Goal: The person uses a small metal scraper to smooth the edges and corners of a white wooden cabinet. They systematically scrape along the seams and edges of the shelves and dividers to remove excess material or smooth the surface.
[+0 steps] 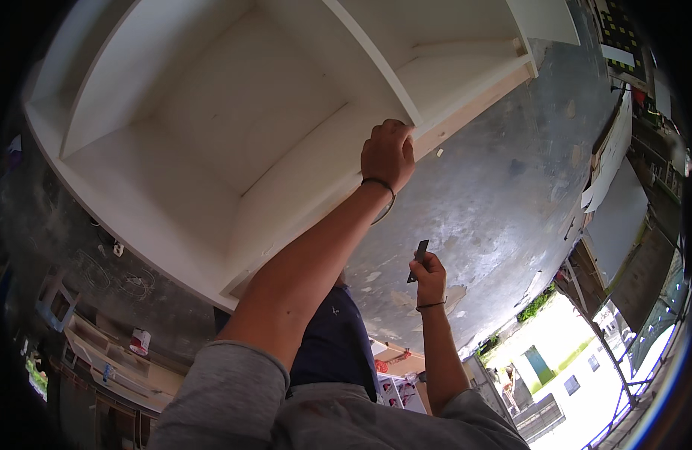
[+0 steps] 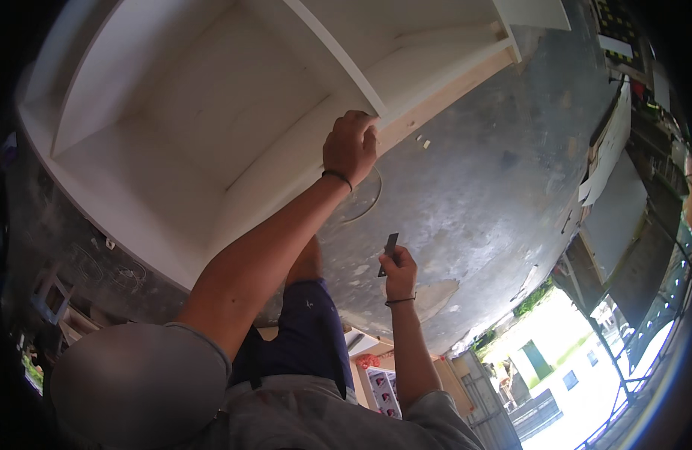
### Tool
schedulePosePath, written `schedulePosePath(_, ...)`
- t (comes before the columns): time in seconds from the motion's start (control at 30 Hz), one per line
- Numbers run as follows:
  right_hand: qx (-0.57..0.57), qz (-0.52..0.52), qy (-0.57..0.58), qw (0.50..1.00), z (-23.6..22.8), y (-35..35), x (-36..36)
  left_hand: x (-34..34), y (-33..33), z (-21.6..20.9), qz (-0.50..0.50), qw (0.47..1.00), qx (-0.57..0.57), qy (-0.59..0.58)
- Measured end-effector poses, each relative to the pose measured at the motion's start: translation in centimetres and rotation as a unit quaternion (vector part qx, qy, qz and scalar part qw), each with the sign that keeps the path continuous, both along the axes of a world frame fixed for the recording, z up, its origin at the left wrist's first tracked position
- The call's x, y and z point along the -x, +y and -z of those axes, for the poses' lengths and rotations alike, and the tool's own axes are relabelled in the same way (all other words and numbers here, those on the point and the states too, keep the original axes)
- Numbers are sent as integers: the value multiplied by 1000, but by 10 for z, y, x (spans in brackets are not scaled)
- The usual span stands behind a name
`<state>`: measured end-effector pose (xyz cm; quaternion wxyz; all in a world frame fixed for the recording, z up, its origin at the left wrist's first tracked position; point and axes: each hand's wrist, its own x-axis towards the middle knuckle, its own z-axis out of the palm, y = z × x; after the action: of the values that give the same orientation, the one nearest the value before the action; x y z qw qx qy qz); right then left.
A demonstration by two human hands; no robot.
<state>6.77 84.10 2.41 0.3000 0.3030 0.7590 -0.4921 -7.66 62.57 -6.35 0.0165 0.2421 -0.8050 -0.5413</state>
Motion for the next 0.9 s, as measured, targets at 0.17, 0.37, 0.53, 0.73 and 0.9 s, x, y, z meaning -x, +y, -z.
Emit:
schedulePosePath(0.17, -35, -27, 55, 998, 13, -1, 34, 3, -1, 7, -14, 1000, 1, 14)
schedulePosePath(0.37, -177, -430, 335, 819, 7, -82, 167, -32, -24, 13, -18, 999, -24, 35)
schedulePosePath(0.53, -245, -652, 387, 604, 22, -129, 235, -99, -40, -2, -53, 997, 44, 24)
schedulePosePath(0.73, -325, -725, 369, 483, 28, -144, 235, -153, -61, -7, -60, 995, 72, -17)
schedulePosePath(0.9, -330, -658, 318, 598, 44, -149, 210, -186, -80, -18, -60, 995, 73, -24)
